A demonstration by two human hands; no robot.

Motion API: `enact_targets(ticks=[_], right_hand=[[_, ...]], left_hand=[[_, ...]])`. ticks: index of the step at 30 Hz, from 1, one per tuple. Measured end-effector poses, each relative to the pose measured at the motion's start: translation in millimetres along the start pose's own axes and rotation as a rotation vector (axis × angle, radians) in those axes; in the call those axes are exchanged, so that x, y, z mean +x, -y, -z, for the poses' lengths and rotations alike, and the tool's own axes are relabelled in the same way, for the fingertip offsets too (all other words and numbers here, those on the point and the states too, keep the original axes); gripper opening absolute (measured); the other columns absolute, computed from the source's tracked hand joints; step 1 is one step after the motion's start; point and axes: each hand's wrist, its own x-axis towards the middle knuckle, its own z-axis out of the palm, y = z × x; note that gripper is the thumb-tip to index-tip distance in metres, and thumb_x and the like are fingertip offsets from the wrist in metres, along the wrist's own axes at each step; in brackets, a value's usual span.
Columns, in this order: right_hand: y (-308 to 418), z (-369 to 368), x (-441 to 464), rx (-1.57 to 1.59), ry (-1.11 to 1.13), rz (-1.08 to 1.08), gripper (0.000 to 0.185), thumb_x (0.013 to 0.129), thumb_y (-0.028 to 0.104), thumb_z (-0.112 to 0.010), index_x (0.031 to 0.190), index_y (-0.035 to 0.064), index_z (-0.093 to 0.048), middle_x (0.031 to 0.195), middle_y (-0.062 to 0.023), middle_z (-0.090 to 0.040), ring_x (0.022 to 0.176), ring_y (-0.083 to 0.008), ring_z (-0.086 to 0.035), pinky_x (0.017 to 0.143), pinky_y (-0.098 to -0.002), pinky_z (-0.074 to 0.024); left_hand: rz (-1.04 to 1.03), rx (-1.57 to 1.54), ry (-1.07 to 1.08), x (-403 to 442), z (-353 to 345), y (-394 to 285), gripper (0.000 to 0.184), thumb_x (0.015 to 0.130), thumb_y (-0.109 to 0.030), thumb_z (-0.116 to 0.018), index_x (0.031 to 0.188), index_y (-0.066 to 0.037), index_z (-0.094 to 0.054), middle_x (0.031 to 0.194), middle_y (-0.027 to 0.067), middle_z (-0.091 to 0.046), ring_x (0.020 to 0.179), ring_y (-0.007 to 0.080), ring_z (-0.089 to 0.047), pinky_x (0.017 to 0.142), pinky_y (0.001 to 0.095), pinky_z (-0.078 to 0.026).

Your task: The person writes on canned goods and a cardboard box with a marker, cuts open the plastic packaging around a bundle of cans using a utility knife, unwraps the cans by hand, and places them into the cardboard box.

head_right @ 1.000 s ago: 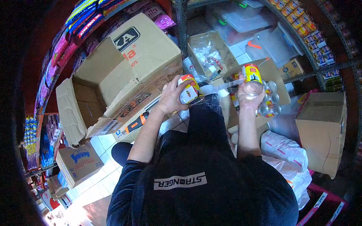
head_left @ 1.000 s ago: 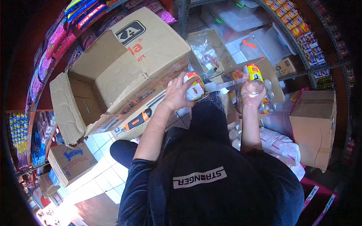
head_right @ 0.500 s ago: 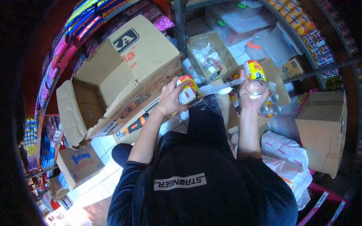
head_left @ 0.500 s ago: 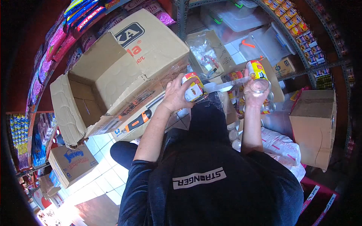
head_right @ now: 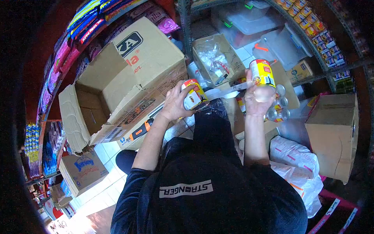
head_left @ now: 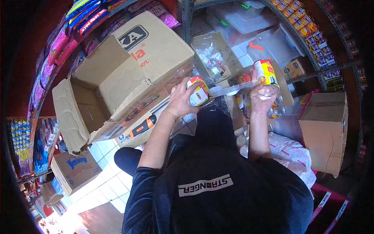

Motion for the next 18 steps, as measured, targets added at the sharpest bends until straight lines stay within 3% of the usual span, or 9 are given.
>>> enact_targets(ticks=[6,12,15,18], right_hand=[[5,10,-7,-0.066,0.1,-0.046,0.085,0.079,0.048,-0.059,0.143,0.0073,-0.02,0.145,-0.0262,-0.023,0.13,-0.0395,-0.035,0.078,-0.0514,-0.0552],[5,10,-14,-0.044,0.121,-0.146,0.088,0.081,0.05,-0.058,0.144,0.0059,-0.018,0.148,-0.0268,-0.015,0.132,-0.0385,-0.032,0.08,-0.0527,-0.0539],[0,1,-15,-0.05,0.118,-0.177,0.085,0.082,0.053,-0.054,0.145,0.008,-0.018,0.148,-0.027,-0.015,0.133,-0.0388,-0.03,0.079,-0.055,-0.0529],[-12,-10,-21,-0.071,0.117,-0.227,0.08,0.084,0.056,-0.047,0.145,0.0118,-0.02,0.148,-0.026,-0.015,0.134,-0.0387,-0.029,0.077,-0.0566,-0.0523]], left_hand=[[0.051,0.059,0.114,2,12,-10,0.103,0.048,-0.037,-0.083,0.139,-0.026,-0.036,0.144,0.0232,-0.024,0.131,0.0378,-0.032,0.104,0.0514,-0.026],[0.06,0.238,0.328,18,63,-61,0.111,0.053,-0.051,-0.081,0.144,-0.014,-0.028,0.15,0.0255,-0.01,0.138,0.0389,-0.019,0.109,0.0525,-0.018],[-0.102,-0.046,0.167,42,55,-71,0.107,0.061,-0.056,-0.076,0.144,-0.01,-0.027,0.147,0.0254,-0.021,0.137,0.0386,-0.022,0.11,0.0486,-0.019],[0.001,-0.869,0.183,74,47,-95,0.099,0.069,-0.056,-0.071,0.141,-0.002,-0.03,0.132,0.0252,-0.045,0.132,0.0312,-0.033,0.109,0.0386,-0.02]])
